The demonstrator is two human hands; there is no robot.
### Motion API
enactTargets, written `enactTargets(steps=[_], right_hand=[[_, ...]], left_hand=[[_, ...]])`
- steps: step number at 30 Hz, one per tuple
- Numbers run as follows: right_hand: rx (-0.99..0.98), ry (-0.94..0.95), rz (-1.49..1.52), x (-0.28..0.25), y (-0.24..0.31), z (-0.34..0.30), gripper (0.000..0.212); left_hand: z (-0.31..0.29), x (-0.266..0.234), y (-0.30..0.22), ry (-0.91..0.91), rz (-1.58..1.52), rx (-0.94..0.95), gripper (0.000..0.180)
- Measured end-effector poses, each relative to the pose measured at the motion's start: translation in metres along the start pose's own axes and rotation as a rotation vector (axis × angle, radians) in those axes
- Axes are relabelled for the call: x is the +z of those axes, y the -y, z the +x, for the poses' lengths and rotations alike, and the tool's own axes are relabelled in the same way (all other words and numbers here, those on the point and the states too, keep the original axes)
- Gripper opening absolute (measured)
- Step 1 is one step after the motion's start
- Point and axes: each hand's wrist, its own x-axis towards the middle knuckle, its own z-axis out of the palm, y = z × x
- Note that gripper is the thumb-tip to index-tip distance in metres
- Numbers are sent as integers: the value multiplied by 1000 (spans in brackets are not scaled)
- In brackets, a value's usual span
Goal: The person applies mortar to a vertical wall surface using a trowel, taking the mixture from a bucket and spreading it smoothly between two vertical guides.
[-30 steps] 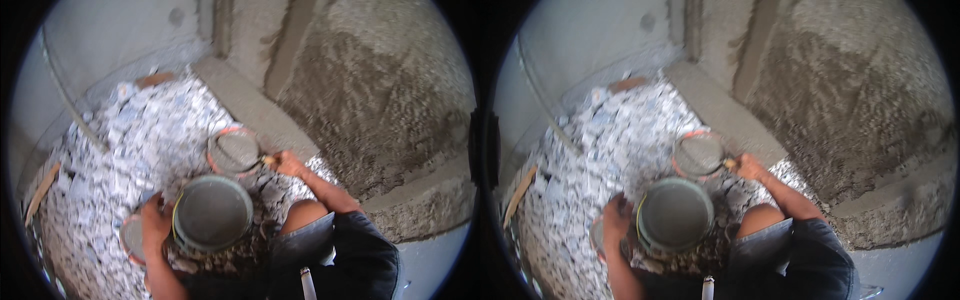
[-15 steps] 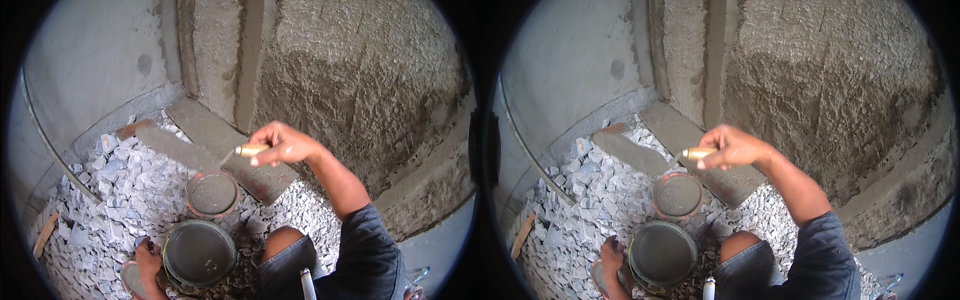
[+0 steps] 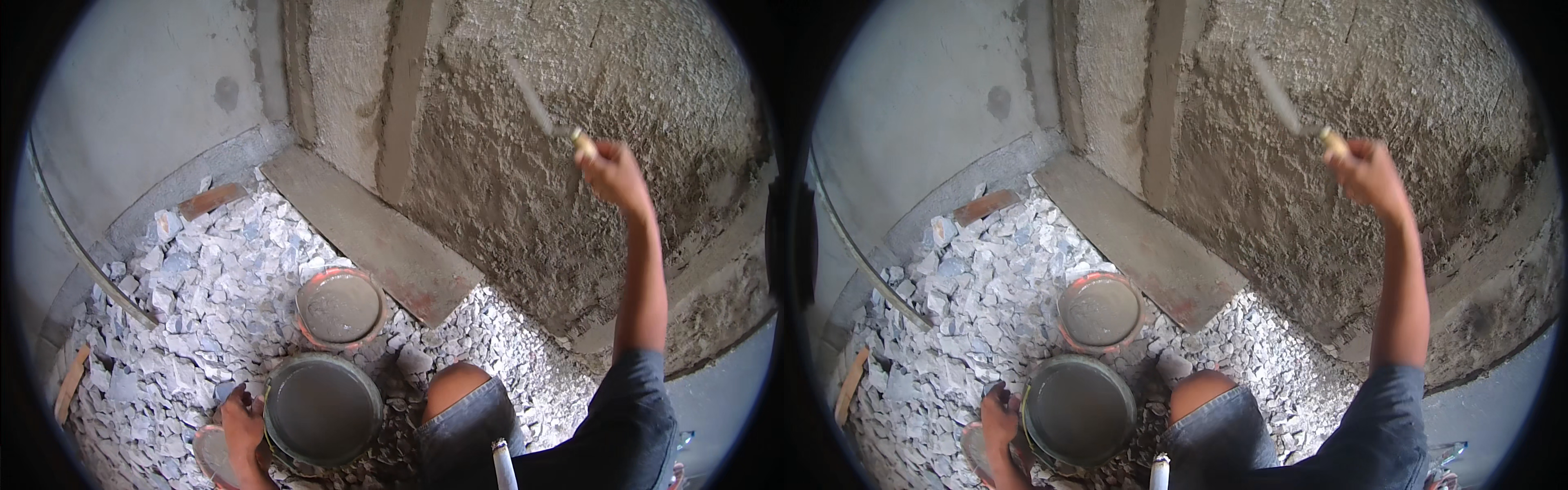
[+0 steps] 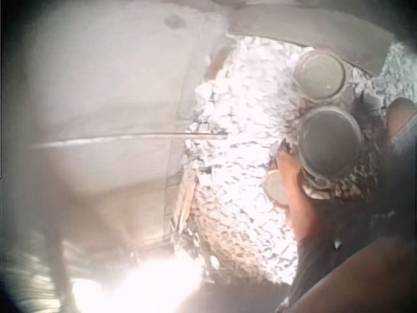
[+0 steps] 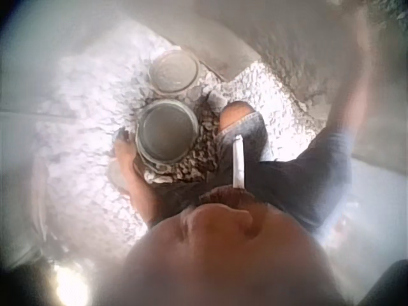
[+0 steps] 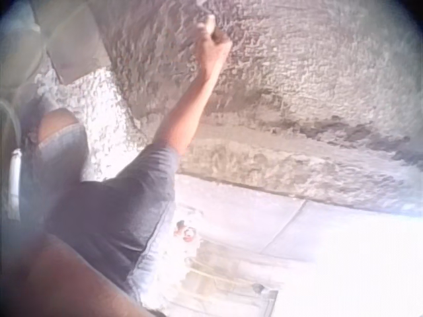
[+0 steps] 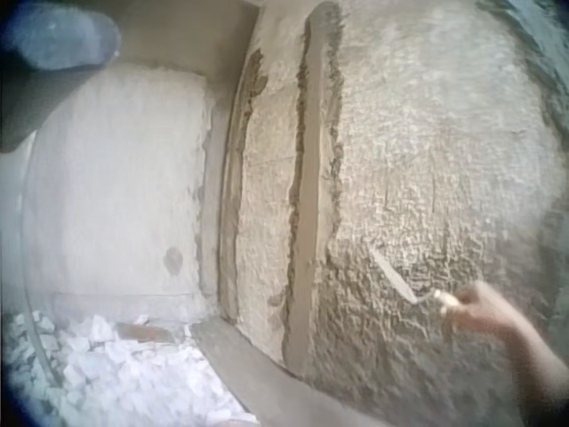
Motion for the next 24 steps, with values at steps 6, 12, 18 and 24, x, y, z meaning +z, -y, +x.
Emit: enactTargets(steps=[6, 12, 18, 24], right_hand=[[-180, 402, -668, 203, -8, -97, 31], [-736, 318, -849, 353, -17, -96, 19], [-799, 629, -1002, 440, -5, -88, 25], [-492, 814, -542, 445, -48, -111, 33]], left_hand=[[-7, -13, -14, 61, -39, 47, 45], [-10, -18, -27, 68, -48, 79, 46], [-30, -49, -28, 23, -44, 27, 48], [-30, -51, -28, 18, -39, 15, 48]])
